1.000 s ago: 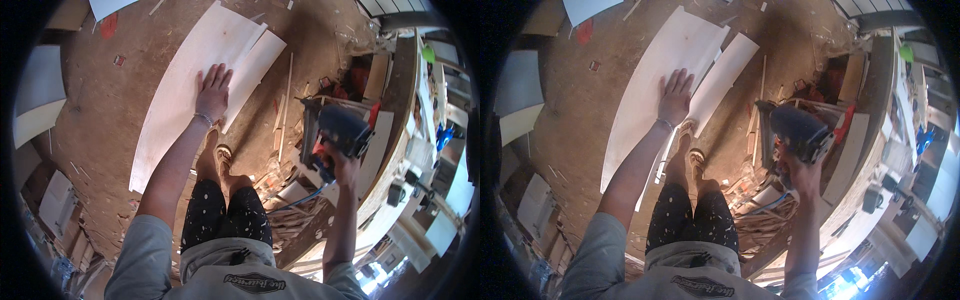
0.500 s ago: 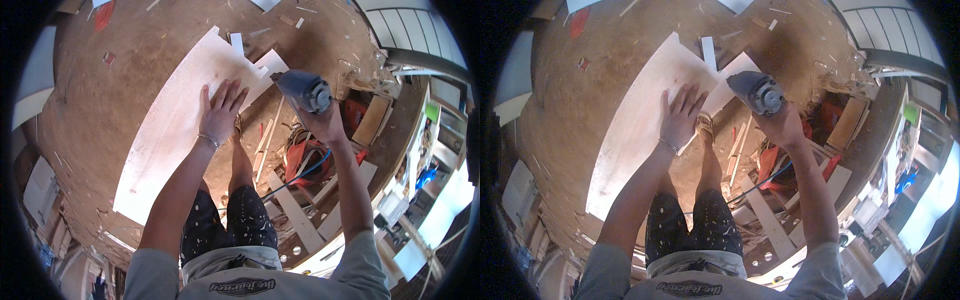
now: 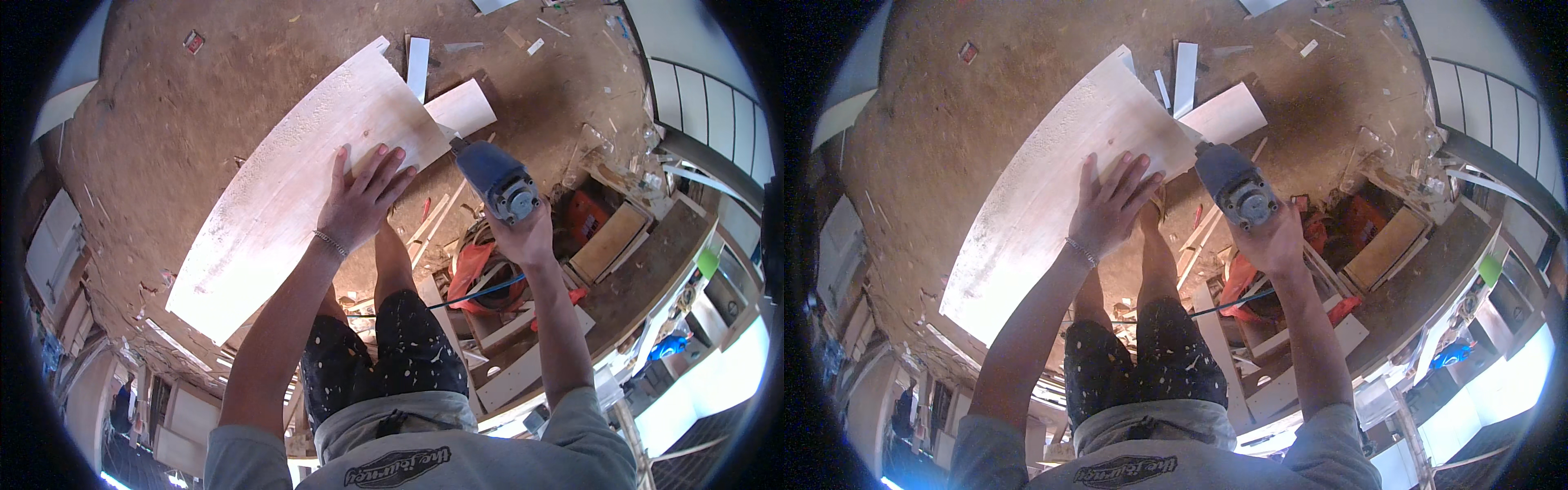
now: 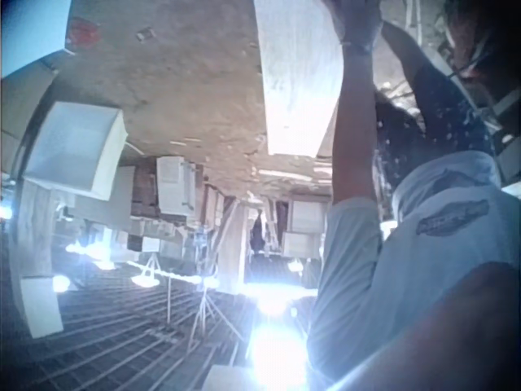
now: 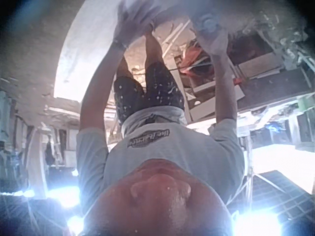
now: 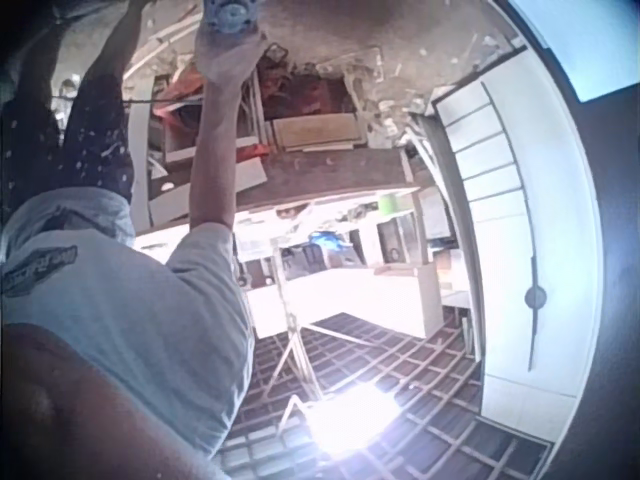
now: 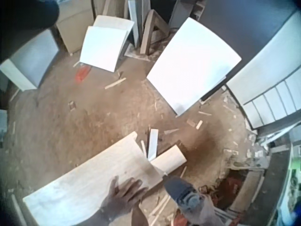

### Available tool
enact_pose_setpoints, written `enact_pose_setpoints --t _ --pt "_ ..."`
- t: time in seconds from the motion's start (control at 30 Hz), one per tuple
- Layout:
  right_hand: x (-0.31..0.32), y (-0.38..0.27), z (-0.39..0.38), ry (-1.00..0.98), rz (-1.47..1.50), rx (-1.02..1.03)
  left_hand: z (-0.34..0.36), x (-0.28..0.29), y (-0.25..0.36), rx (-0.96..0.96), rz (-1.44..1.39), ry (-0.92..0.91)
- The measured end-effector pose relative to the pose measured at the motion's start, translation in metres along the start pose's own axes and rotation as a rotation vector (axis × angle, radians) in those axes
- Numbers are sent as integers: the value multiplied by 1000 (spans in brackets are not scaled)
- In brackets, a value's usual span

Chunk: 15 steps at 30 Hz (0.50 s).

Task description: The person uses a wood router to shape the edge of a wooden board, then secures a smaller wooden piece to the board using a nail gun and finishes by drilling holes into another wooden board using a power drill.

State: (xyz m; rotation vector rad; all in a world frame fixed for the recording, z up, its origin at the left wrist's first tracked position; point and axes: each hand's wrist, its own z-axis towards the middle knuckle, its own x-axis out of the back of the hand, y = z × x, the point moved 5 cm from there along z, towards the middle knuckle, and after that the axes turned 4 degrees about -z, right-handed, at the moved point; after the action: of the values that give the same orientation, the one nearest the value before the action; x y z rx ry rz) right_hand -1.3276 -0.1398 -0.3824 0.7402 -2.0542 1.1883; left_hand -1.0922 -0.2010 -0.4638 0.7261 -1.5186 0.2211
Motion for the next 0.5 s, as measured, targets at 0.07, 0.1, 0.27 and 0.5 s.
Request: enact_pose_setpoints --t 0.07,0.1,0.27,0.5 --pt "2 0 1 13 37 42 1 -2 0 -7 20 17" --pt "2 1 2 22 56 64 1 -3 -1 -1 8 -12" --pt "2 10 7 -75 128 -69 0 -3 -2 15 -11 -76" --pt "6 -8 8 -44 64 96 -1 -8 -3 12 -9 -75"
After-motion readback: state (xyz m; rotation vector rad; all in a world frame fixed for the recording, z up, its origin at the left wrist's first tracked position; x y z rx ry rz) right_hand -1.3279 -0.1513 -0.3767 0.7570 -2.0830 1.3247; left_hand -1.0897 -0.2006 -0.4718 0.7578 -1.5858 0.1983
